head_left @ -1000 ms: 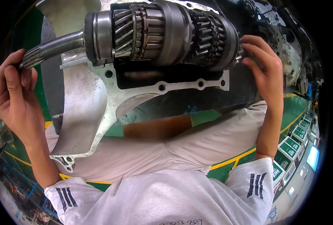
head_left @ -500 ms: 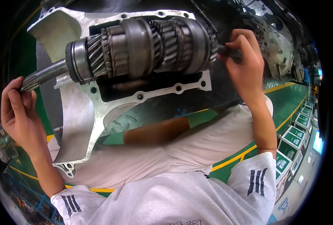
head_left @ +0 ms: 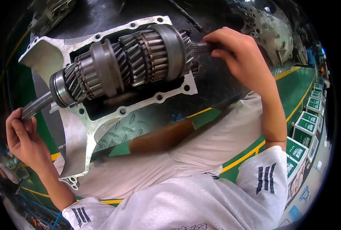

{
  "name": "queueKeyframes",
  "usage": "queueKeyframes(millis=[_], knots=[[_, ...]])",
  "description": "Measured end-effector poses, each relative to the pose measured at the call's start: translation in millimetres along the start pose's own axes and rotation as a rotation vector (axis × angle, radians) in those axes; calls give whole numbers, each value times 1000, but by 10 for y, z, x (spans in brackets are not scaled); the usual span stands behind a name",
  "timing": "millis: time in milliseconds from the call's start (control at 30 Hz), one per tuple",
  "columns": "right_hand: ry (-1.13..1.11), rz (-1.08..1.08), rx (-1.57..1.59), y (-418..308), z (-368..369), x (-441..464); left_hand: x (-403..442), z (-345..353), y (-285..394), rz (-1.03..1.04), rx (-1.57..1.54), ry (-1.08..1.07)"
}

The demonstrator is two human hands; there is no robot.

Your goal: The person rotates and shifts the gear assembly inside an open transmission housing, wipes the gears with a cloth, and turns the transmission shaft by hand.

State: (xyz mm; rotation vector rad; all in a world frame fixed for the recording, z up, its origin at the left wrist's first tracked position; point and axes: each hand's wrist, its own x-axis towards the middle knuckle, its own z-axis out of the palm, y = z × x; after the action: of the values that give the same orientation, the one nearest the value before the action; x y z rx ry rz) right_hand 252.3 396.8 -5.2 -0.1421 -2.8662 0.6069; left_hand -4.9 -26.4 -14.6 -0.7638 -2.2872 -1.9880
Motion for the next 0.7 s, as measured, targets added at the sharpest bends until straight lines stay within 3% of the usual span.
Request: queueKeyframes(millis=[333,500,700], knots=[[115,-45,-100,-69,97,-3,1,-93,-19,36,-6,-61],[182,-66,-139,-100,158,10,-29,-68,-34,26,27,31],[23,-54,-23,13,25,21,-17,14,48,9,13,-5]])
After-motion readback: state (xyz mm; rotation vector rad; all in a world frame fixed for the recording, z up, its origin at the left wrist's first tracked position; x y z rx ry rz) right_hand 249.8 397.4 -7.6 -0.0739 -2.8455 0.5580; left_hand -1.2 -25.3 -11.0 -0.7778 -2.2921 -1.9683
